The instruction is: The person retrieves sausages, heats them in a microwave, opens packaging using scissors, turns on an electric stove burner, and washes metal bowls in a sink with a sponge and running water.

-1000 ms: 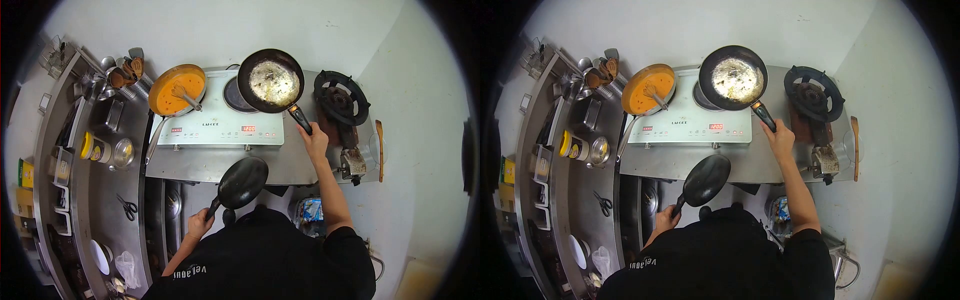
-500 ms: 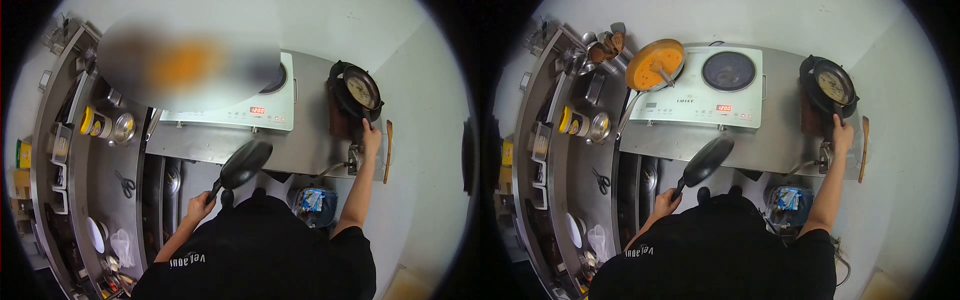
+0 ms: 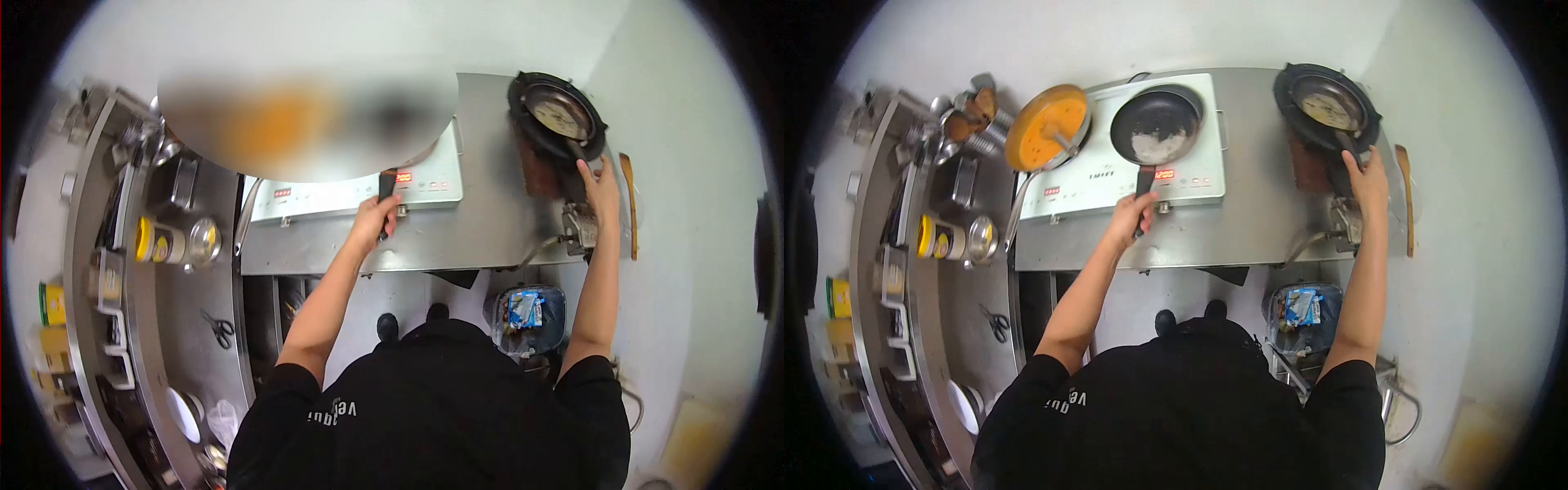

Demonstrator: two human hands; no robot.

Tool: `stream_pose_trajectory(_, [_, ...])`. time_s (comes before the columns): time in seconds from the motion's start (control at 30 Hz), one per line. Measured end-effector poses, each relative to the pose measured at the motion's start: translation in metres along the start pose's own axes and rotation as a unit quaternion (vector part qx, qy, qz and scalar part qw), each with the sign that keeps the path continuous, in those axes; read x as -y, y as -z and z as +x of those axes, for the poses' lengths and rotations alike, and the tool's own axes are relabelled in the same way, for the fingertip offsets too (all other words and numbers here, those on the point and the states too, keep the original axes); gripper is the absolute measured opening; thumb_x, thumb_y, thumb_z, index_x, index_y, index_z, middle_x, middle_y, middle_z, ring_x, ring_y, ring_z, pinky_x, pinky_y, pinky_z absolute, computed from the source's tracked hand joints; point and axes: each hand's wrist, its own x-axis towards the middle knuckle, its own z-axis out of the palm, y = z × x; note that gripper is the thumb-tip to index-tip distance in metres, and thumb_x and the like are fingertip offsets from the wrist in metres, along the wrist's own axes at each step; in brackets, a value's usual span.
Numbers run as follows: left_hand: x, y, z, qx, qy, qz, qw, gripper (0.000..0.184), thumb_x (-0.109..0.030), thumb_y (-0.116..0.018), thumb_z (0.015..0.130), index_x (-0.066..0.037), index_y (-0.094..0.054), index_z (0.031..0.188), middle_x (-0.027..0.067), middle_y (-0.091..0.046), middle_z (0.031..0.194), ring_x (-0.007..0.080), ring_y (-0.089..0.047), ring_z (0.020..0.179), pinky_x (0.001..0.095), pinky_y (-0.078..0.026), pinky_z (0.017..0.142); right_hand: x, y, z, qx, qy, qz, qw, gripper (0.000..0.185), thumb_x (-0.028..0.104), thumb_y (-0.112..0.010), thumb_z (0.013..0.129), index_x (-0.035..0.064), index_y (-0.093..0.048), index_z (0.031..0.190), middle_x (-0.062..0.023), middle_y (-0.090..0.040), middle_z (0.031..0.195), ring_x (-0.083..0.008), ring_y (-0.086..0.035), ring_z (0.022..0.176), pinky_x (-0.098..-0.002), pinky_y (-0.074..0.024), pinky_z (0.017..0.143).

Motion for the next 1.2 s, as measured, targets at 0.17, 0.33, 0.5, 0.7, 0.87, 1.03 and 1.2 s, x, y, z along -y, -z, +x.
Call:
stream_pose_trajectory(0.17, [-0.014, -0.004, 0.077, 0.010, -0.019, -0.019, 1.000, 0.035, -0.026, -0.067, 0.082, -0.012, -0.046, 0.058, 0.0006, -0.044, 0.048, 0.0111, -0.042, 0.040, 0.0263, -0.034, 0.038, -0.053, 0.045, -0.060, -0.010, 0.007, 0.053, 0.999, 0.068, 0.046, -0.066, 0.082, 0.0047, -0.046, 0.132, -0.0220, -0.061, 0.111, -0.0335, -0.060, 0.100, -0.0410, -0.0478, 0.083])
stream_pose_trajectory(0.33, [-0.017, 0.019, 0.133, 0.063, -0.036, -0.052, 0.996, 0.030, -0.020, -0.061, 0.087, -0.005, -0.063, 0.113, -0.0082, -0.044, 0.064, 0.0019, -0.032, 0.045, 0.0192, -0.026, 0.041, -0.126, 0.087, -0.166, -0.066, -0.091, 0.095, 0.989, 0.054, 0.037, -0.066, 0.085, 0.0045, -0.052, 0.125, -0.0218, -0.061, 0.112, -0.0321, -0.061, 0.101, -0.0409, -0.0481, 0.085])
stream_pose_trajectory(0.5, [-0.023, 0.028, 0.144, 0.087, 0.048, -0.022, 0.995, 0.015, -0.022, -0.054, 0.093, -0.009, -0.059, 0.090, -0.0055, -0.043, 0.064, 0.0036, -0.035, 0.051, 0.0185, -0.028, 0.043, -0.123, 0.103, -0.302, -0.113, -0.162, 0.055, 0.979, 0.041, 0.028, -0.063, 0.085, 0.0011, -0.058, 0.115, -0.0204, -0.062, 0.108, -0.0343, -0.059, 0.102, -0.0400, -0.0461, 0.088])
stream_pose_trajectory(0.7, [-0.013, 0.034, 0.142, -0.093, -0.270, 0.576, 0.766, 0.069, -0.055, -0.064, 0.080, 0.006, -0.056, 0.111, 0.0172, -0.063, 0.096, 0.0275, -0.062, 0.089, 0.0393, -0.048, 0.078, -0.083, 0.079, -0.447, -0.158, -0.254, 0.070, 0.952, 0.033, 0.023, -0.062, 0.085, 0.0035, -0.060, 0.111, -0.0191, -0.059, 0.101, -0.0386, -0.057, 0.096, -0.0437, -0.0462, 0.084])
stream_pose_trajectory(0.87, [-0.002, -0.062, 0.093, -0.110, -0.603, 0.535, 0.581, 0.074, -0.054, -0.061, 0.082, 0.000, -0.045, 0.130, 0.0245, -0.043, 0.130, 0.0418, -0.042, 0.119, 0.0507, -0.038, 0.096, -0.008, 0.051, -0.562, -0.196, -0.315, 0.053, 0.927, 0.032, 0.024, -0.063, 0.085, 0.0043, -0.060, 0.110, -0.0188, -0.058, 0.100, -0.0377, -0.058, 0.092, -0.0438, -0.0476, 0.081])
stream_pose_trajectory(1.03, [0.036, -0.162, -0.039, 0.071, -0.621, 0.384, 0.680, 0.067, -0.046, -0.065, 0.082, -0.002, -0.047, 0.129, 0.0247, -0.033, 0.136, 0.0405, -0.038, 0.121, 0.0507, -0.034, 0.099, 0.063, 0.026, -0.662, -0.183, -0.390, 0.053, 0.901, 0.030, 0.021, -0.061, 0.086, 0.0045, -0.059, 0.111, -0.0178, -0.058, 0.102, -0.0369, -0.058, 0.093, -0.0429, -0.0482, 0.081])
stream_pose_trajectory(1.2, [0.091, -0.194, -0.158, 0.284, -0.640, 0.263, 0.664, 0.062, -0.027, -0.069, 0.083, -0.002, -0.042, 0.133, 0.0250, -0.027, 0.137, 0.0390, -0.030, 0.127, 0.0489, -0.032, 0.102, 0.124, 0.054, -0.741, -0.284, -0.431, 0.061, 0.854, 0.033, -0.001, -0.052, 0.083, 0.0061, -0.057, 0.115, -0.0156, -0.056, 0.110, -0.0353, -0.058, 0.098, -0.0423, -0.0475, 0.085])
